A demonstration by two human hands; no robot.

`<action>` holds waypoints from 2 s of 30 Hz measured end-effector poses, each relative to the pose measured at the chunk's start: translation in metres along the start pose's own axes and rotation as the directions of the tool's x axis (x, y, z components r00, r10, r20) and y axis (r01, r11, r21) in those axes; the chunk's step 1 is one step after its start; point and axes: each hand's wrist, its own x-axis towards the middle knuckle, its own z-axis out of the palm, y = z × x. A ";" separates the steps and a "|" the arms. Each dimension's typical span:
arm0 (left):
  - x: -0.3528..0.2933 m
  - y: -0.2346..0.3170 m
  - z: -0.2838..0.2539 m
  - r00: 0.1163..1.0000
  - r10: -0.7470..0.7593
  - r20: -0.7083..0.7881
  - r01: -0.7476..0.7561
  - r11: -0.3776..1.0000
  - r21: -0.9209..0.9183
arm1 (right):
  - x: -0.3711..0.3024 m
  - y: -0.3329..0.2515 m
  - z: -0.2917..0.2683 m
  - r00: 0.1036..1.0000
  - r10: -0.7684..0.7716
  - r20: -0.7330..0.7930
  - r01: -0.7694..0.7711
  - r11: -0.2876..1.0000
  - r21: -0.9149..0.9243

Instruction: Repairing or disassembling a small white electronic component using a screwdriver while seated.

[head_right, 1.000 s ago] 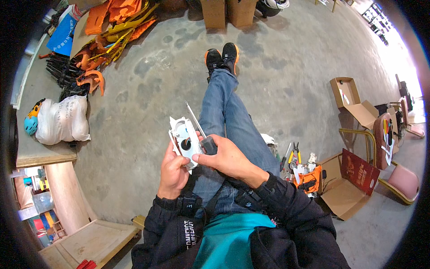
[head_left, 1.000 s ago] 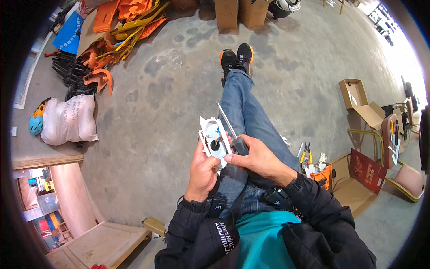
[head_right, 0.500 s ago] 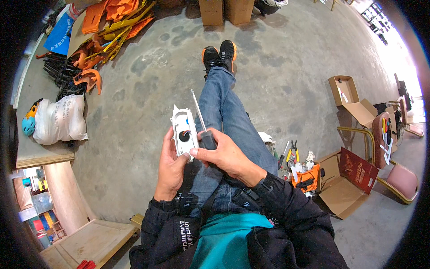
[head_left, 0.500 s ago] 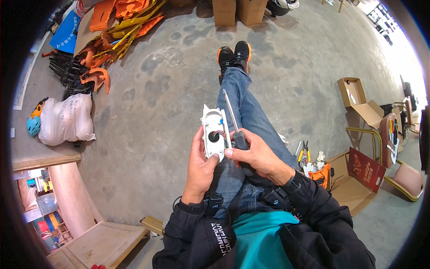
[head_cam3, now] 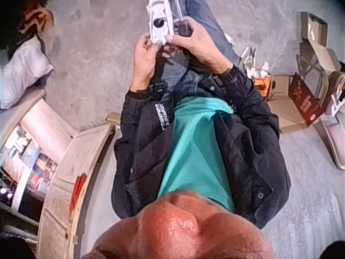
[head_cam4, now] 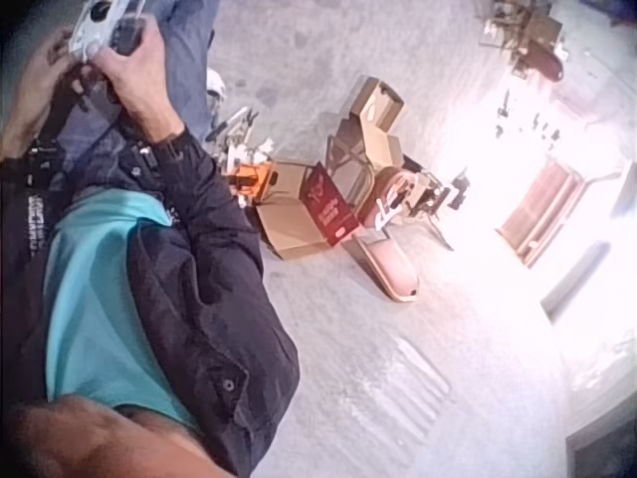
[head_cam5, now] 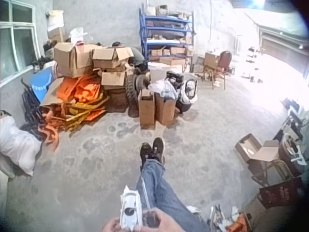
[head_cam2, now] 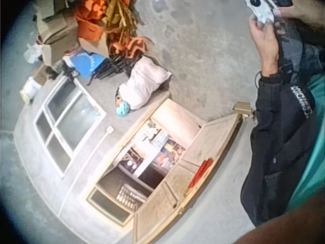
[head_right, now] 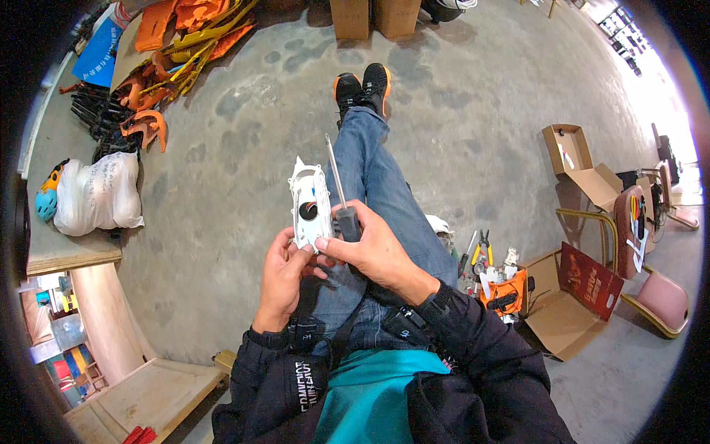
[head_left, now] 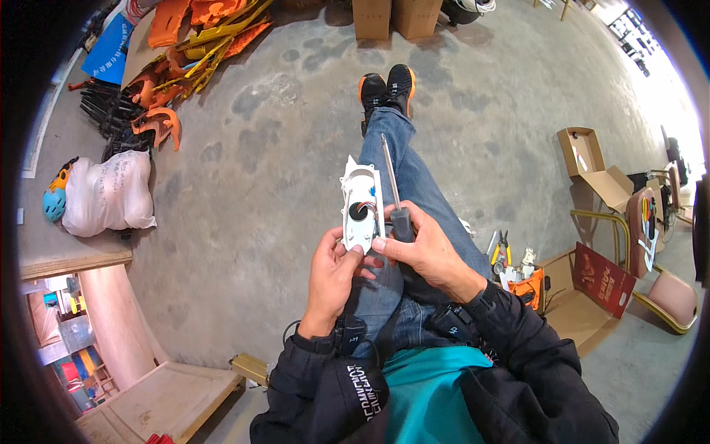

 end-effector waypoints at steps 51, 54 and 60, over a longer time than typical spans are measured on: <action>0.006 -0.024 0.006 0.973 0.219 -0.070 -0.210 0.971 0.116 | -0.002 0.003 0.003 0.995 0.095 -0.034 -0.085 0.971 0.222; 0.005 -0.021 0.009 0.972 0.212 -0.101 -0.187 0.959 0.214 | -0.001 0.002 0.004 0.993 0.114 -0.039 -0.099 0.956 0.278; 0.005 -0.020 0.012 0.971 0.222 -0.089 -0.204 0.964 0.172 | -0.001 0.010 0.008 0.996 0.066 -0.064 -0.047 0.965 0.257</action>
